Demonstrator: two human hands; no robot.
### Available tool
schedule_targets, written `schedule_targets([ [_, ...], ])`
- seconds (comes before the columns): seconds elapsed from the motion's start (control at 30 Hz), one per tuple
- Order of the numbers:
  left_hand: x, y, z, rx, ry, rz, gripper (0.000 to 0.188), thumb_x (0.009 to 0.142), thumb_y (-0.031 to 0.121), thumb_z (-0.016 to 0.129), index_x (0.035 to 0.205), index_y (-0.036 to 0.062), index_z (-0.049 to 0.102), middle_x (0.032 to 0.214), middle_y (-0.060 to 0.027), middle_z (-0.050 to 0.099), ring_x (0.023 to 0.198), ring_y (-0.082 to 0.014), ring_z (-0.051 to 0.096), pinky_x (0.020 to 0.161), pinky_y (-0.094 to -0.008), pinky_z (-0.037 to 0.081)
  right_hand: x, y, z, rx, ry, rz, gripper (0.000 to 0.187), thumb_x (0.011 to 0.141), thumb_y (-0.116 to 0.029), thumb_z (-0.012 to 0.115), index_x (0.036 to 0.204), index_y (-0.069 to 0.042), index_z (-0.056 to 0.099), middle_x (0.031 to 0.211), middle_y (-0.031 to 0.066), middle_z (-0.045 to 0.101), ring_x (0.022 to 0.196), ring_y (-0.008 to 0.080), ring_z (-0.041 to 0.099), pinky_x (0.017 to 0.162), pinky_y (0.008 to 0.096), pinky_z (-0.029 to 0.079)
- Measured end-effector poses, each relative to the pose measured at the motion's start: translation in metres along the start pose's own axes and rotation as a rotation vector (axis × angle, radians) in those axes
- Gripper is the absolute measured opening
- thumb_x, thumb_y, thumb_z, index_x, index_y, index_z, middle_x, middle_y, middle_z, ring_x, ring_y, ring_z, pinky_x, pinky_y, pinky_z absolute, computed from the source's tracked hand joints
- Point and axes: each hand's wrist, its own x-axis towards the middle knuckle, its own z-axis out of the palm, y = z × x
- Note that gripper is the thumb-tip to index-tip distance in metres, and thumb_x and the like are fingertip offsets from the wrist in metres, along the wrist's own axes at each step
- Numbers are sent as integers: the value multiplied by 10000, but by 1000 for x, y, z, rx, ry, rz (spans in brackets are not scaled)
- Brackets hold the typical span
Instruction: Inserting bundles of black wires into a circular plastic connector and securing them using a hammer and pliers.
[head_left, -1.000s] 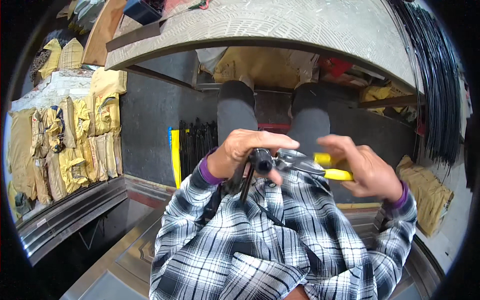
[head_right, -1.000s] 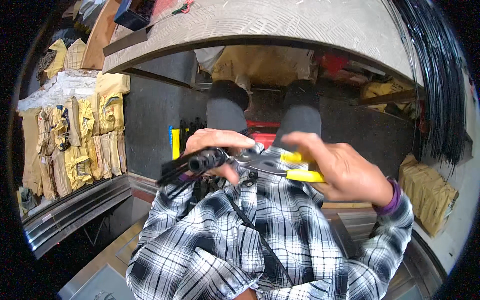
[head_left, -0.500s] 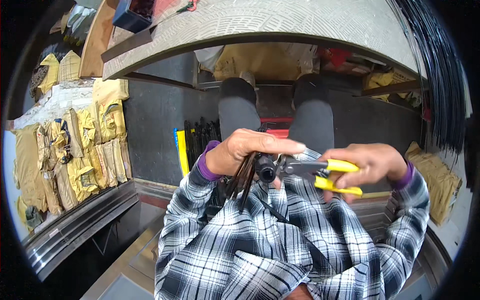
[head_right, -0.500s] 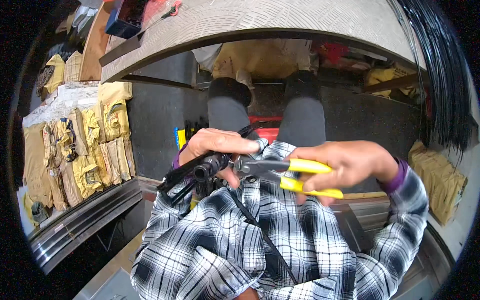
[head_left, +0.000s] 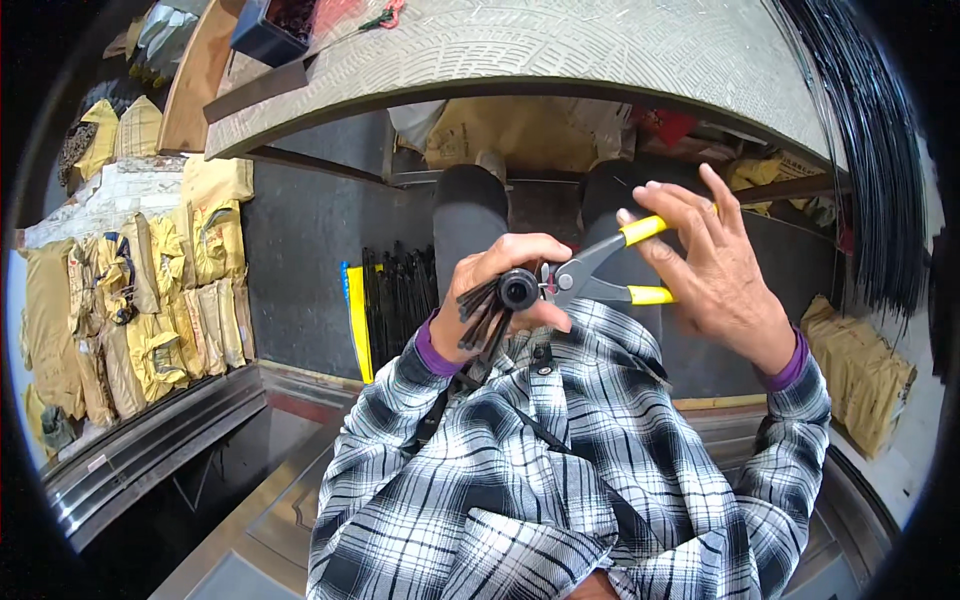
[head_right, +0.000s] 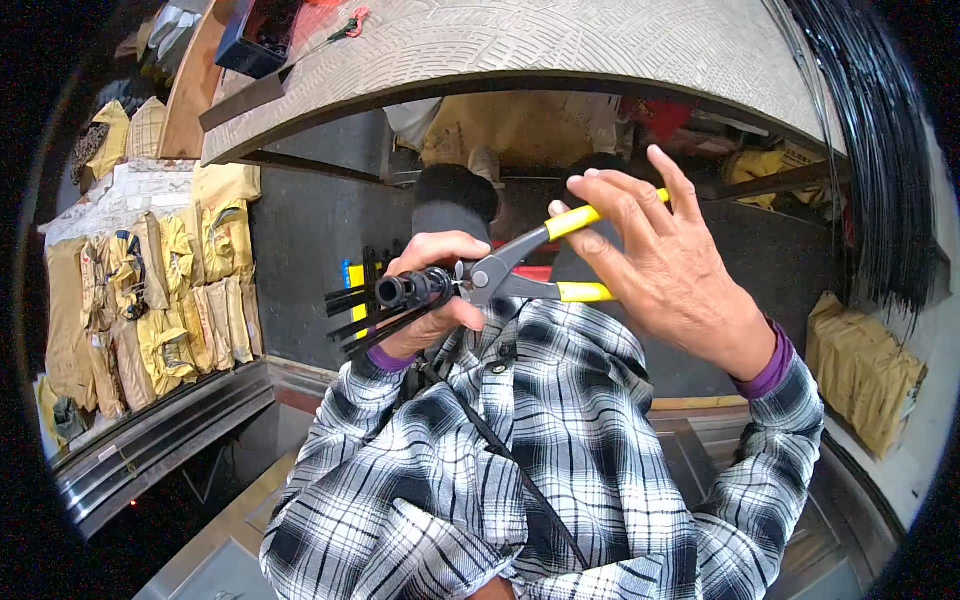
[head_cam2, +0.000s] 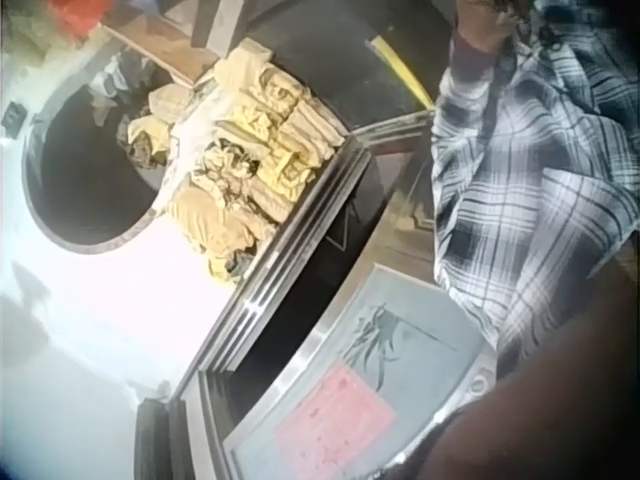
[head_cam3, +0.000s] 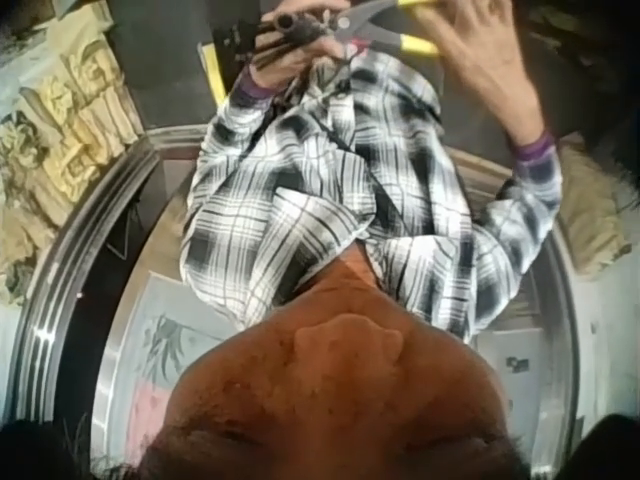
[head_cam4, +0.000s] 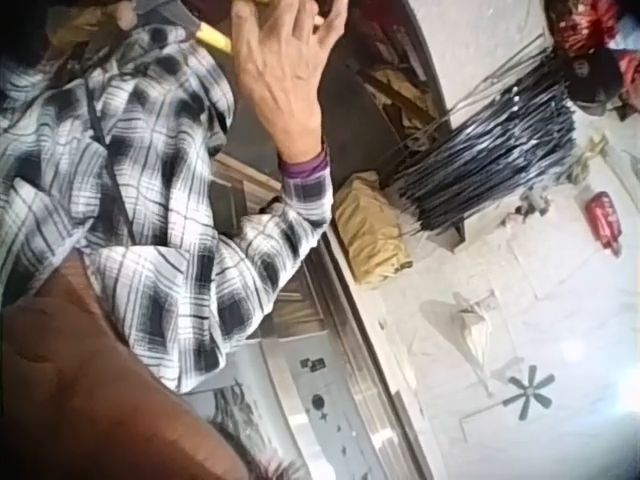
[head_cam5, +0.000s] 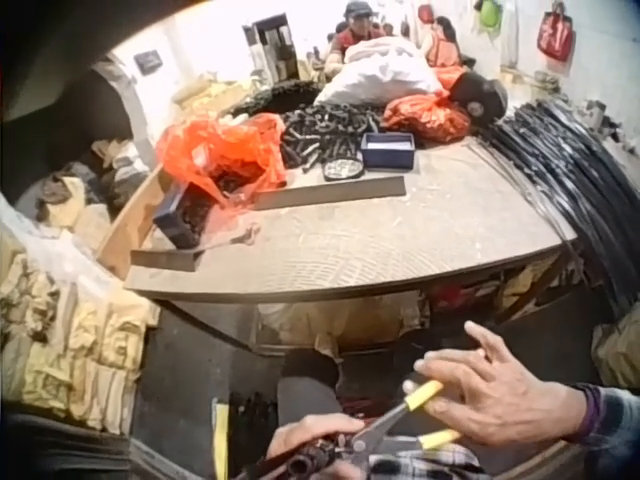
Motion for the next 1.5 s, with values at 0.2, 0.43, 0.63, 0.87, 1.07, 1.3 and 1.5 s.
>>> schedule_targets([
  [0.2, -3, 0, 1, -80, 54, -79, 555, 590, 313, 781, 1027, 52, 560, 912, -59, 585, 711, -129, 565, 626, -255, 452, 0, -1, 3, 18, -41, -2, 574, 525, -30, 630, 1090, -64, 541, 1103, 130, 448, 1032, 289, 471, 963, 478, 338],
  [0.43, -2, 0, -1, -266, -37, -191, 593, 581, 293, 784, 1055, 29, 543, 897, -48, 573, 682, -113, 548, 592, -229, 438, -6, 9, -8, 200, -227, -25, 394, 568, -70, 646, 951, -42, 560, 946, 108, 486, 803, 252, 528, 676, 353, 433],
  [0.63, 6, -4, 0, -127, -23, -26, 603, 580, 259, 789, 1077, 25, 540, 943, -60, 563, 693, -127, 554, 607, -232, 442, 4, 5, -11, -5, -56, -23, 404, 656, -102, 637, 1052, -52, 571, 1024, 120, 489, 981, 267, 515, 962, 473, 355],
  [0.87, 7, 0, -2, -70, -7, -14, 559, 593, 226, 790, 1061, 34, 554, 954, -77, 594, 739, -136, 576, 647, -243, 458, 3, 4, -7, -6, -86, -29, 362, 684, -123, 652, 1026, -38, 568, 1001, 125, 484, 941, 254, 522, 928, 456, 390],
  [1.07, 7, -2, -5, -75, -53, 4, 584, 587, 263, 795, 1060, 28, 546, 915, -67, 594, 696, -121, 573, 611, -226, 452, 0, 8, -9, 181, -209, -49, 286, 636, -134, 683, 856, -33, 532, 910, 114, 486, 728, 244, 519, 580, 349, 426],
  [1.3, 10, 2, -12, -442, -74, -272, 971, 428, 544, 742, 1159, -17, 437, 693, 3, 530, 631, -45, 490, 530, -168, 361, -5, 0, 9, 1180, -432, 99, 349, 797, -304, 637, 726, 15, 513, 670, 96, 475, 541, 237, 479, 517, 326, 382],
  [1.5, 8, -9, -13, -420, 86, -145, 1214, 294, 600, 741, 1250, -11, 309, 702, -7, 479, 608, -78, 477, 543, -190, 399, -7, -23, 43, 1387, -235, 268, 185, 771, -175, 644, 726, -21, 552, 730, 99, 557, 625, 179, 528, 621, 296, 451],
])
